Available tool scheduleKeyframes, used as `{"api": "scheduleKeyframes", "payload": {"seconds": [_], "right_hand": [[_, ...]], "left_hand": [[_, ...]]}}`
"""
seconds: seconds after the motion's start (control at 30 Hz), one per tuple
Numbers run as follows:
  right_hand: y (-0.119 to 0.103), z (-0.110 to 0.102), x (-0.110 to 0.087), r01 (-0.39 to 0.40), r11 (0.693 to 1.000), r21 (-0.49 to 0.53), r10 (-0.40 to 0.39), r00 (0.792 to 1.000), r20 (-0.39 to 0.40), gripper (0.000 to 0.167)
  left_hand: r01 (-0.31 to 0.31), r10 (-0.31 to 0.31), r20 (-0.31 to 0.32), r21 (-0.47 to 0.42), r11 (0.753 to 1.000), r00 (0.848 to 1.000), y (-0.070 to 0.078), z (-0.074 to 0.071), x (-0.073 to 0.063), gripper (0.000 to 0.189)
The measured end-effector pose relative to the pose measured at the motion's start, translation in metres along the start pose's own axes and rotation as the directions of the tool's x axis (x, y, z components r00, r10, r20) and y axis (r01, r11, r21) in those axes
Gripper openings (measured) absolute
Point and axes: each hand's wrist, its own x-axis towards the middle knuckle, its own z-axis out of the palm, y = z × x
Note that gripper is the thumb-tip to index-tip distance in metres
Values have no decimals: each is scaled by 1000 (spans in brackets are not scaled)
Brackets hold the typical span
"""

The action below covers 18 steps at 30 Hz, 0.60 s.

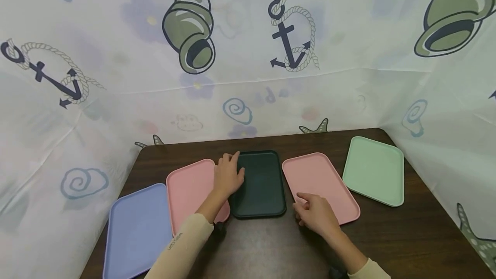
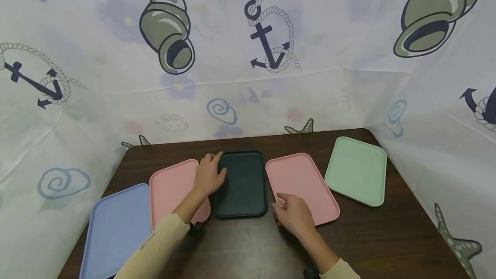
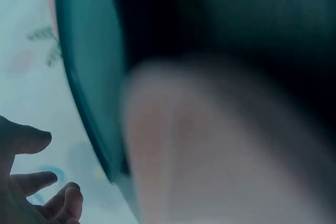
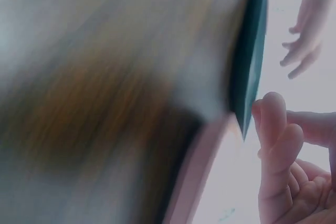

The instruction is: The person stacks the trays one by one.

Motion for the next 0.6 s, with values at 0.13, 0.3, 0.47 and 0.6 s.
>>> {"api": "scheduleKeyframes", "payload": {"seconds": [0.13, 0.3, 0.47, 0.6], "right_hand": [[13, -28, -5, -54, 998, 22, 55, 998, -38, 41], [35, -68, -12, -109, 994, 7, 109, 990, -85, 46], [65, -100, -21, -176, 984, -26, 172, 977, -128, 53], [84, -114, -29, -259, 965, -43, 253, 960, -121, 58]], "left_hand": [[-103, 102, -47, 0, 995, 994, 21, -3, -12, 52], [-204, 205, -37, 29, 979, 978, 44, -3, -18, 48], [-248, 249, 0, 62, 967, 969, 64, 7, -13, 46], [-262, 251, 104, 108, 959, 962, 82, 20, -6, 46]]}}
